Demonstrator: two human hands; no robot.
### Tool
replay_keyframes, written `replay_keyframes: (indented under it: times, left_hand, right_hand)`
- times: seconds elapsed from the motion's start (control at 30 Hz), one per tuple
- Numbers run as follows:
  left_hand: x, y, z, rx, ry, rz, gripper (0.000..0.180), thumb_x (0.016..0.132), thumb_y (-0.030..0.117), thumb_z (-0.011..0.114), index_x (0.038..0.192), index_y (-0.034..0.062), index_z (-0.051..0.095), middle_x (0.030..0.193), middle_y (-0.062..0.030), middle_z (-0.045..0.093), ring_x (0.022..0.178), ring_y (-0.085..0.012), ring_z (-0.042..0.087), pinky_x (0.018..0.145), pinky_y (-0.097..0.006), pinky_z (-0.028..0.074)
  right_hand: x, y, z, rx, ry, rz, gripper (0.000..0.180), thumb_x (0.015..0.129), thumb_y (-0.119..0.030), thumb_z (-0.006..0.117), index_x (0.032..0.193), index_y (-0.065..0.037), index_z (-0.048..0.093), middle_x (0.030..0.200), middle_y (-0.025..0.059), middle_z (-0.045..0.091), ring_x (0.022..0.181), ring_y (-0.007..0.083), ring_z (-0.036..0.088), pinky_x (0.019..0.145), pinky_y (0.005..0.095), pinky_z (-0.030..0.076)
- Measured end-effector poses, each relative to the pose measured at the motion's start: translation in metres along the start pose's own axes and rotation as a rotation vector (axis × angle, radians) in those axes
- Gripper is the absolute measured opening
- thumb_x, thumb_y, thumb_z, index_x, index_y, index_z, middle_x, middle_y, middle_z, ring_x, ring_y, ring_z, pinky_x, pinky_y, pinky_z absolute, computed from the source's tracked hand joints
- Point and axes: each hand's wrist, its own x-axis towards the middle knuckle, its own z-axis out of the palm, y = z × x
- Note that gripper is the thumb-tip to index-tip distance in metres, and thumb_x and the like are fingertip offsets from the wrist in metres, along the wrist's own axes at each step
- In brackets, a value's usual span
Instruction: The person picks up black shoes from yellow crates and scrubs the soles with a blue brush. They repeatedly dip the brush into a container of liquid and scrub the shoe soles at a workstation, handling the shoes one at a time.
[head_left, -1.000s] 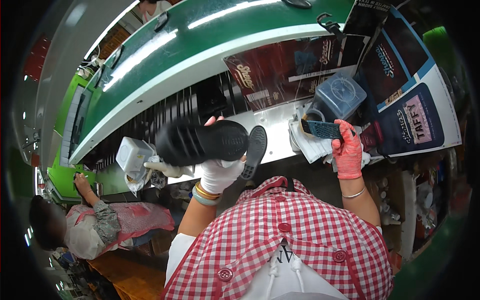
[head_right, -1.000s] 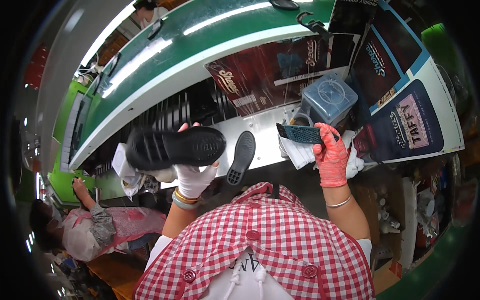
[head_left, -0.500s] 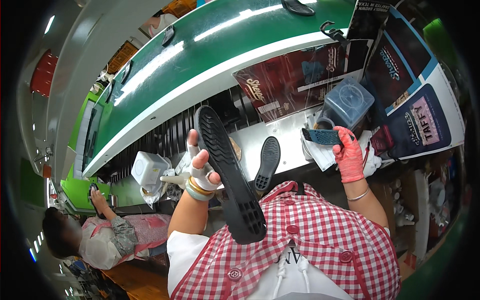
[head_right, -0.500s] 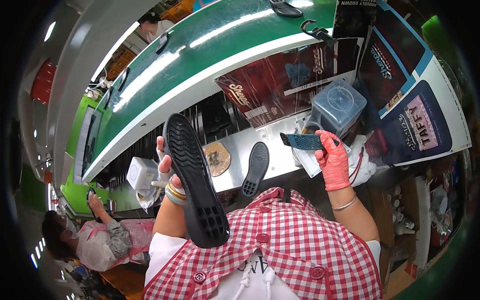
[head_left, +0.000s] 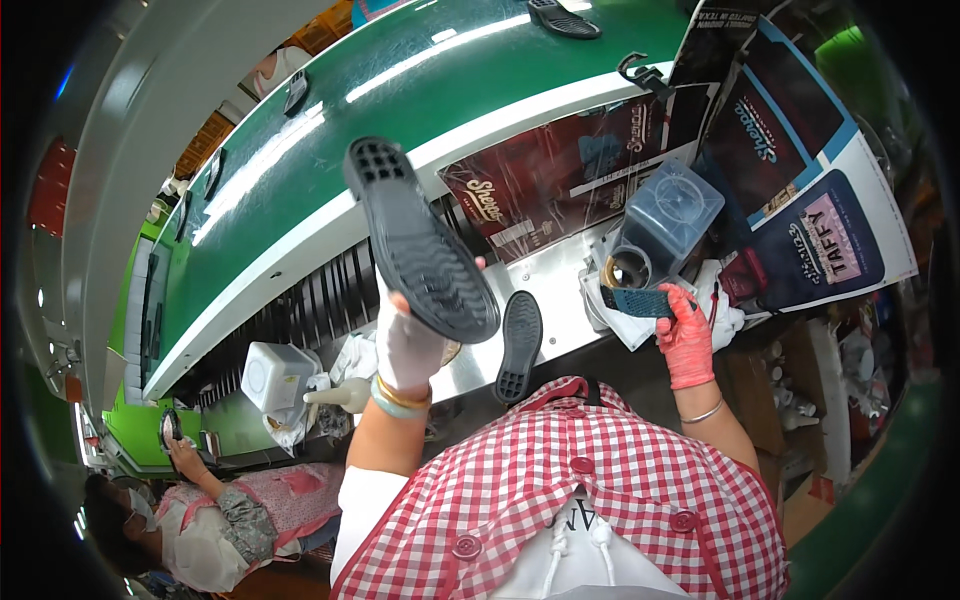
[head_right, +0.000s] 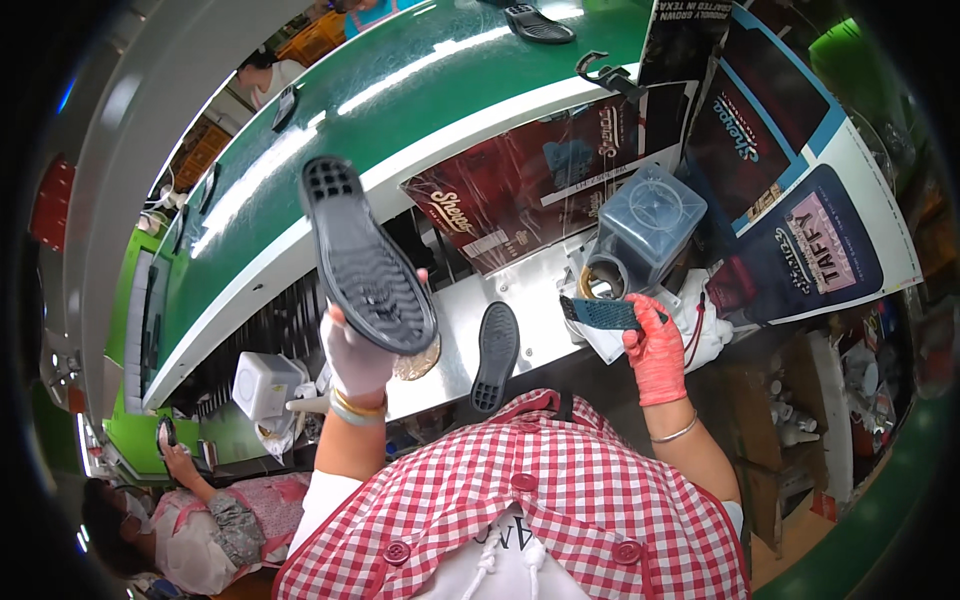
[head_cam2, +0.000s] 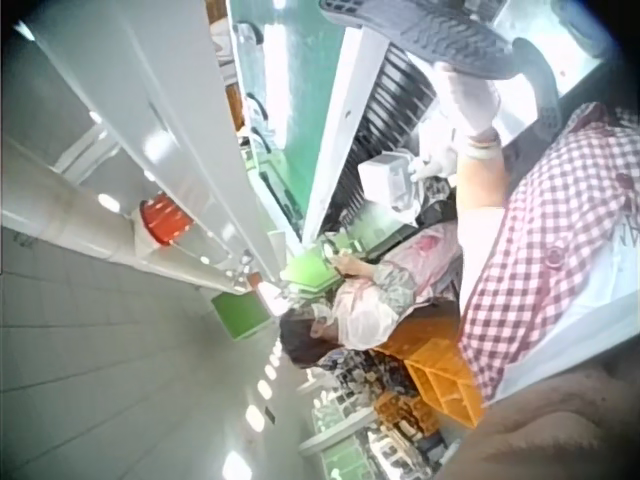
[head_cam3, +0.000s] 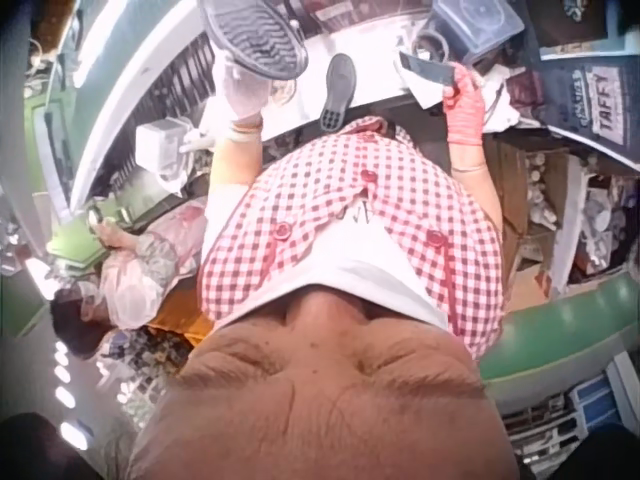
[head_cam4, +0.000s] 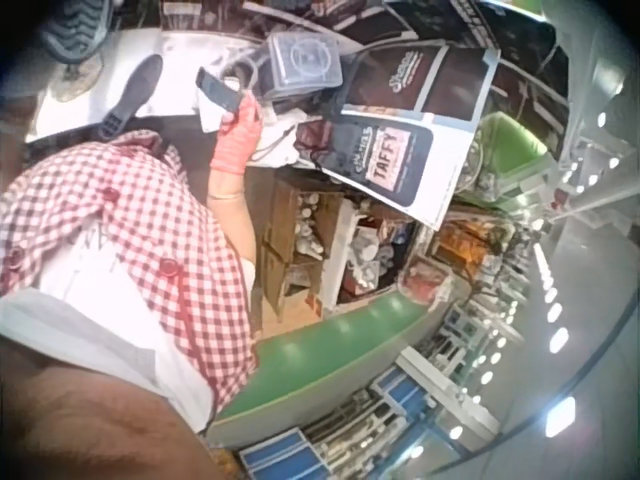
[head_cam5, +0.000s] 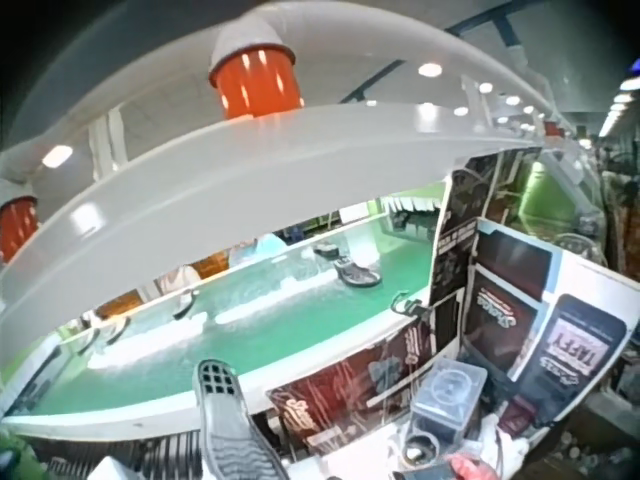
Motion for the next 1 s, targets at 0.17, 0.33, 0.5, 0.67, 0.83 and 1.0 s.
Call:
replay_keyframes:
  times: [0.17,0.33,0.5,0.67,0.83,1.0]
  left_hand:
    - [0.141,0.035,0.015,0.194,-0.106,0.261,0.050,0.090,0.040,0.046,0.126,0.0053,0.041,0.127,-0.0184,0.046,0.116,-0.0374,0.045,0.097,-0.050,0.040]
    - [0.167,-0.021,-0.001,-0.232,0.242,-0.007,0.046,0.093,0.035,0.045,0.127,0.0054,0.039,0.117,-0.0199,0.051,0.103,-0.0373,0.054,0.083,-0.043,0.048]
    - [-0.002,-0.180,-0.113,1.069,0.283,0.110,0.034,0.086,0.024,0.058,0.109,-0.0005,0.060,0.091,-0.0113,0.063,0.081,-0.0206,0.060,0.071,-0.030,0.049]
    - [-0.095,-0.216,-0.123,1.712,0.294,-0.540,0.057,0.069,0.036,0.071,0.111,-0.0019,0.058,0.112,-0.0188,0.050,0.106,-0.0353,0.048,0.088,-0.040,0.042]
    - [-0.090,-0.233,-0.125,1.591,0.266,-0.486,0.045,0.063,0.024,0.077,0.094,-0.0037,0.061,0.102,-0.0186,0.054,0.094,-0.0340,0.053,0.083,-0.039,0.045]
    - [-0.087,-0.219,-0.129,0.953,0.261,-0.683,0.033,0.073,0.013,0.070,0.099,-0.0040,0.058,0.088,-0.0091,0.062,0.078,-0.0206,0.061,0.076,-0.028,0.048]
  right_hand:
    - [-0.001,0.006,-0.001,-0.009,0.020,-0.007,0.017,0.089,-0.020,0.060,0.099,-0.006,0.060,0.073,-0.0017,0.054,0.049,0.0048,0.045,0.042,0.0152,0.033]
    - [0.002,0.011,0.001,-0.009,-0.022,-0.044,0.018,0.089,-0.020,0.061,0.099,-0.006,0.060,0.075,-0.0014,0.055,0.050,0.0045,0.046,0.043,0.0150,0.034]
    - [-0.009,0.011,-0.019,-0.048,0.067,-0.072,0.019,0.088,-0.021,0.062,0.099,-0.006,0.060,0.074,-0.0005,0.056,0.049,0.0044,0.047,0.042,0.0152,0.034]
    - [-0.004,-0.012,-0.030,-0.405,0.195,-0.304,0.024,0.088,-0.024,0.062,0.101,-0.004,0.062,0.075,-0.0014,0.058,0.050,0.0029,0.048,0.044,0.0154,0.034]
    - [0.027,-0.012,-0.020,-0.528,0.124,-0.323,0.026,0.085,-0.025,0.066,0.100,-0.005,0.064,0.074,-0.0020,0.059,0.057,0.0040,0.054,0.047,0.0170,0.036]
    - [0.061,0.006,-0.016,-0.779,0.074,-0.292,0.029,0.085,-0.027,0.065,0.101,-0.004,0.065,0.079,0.0032,0.063,0.062,0.0090,0.057,0.058,0.0222,0.046]
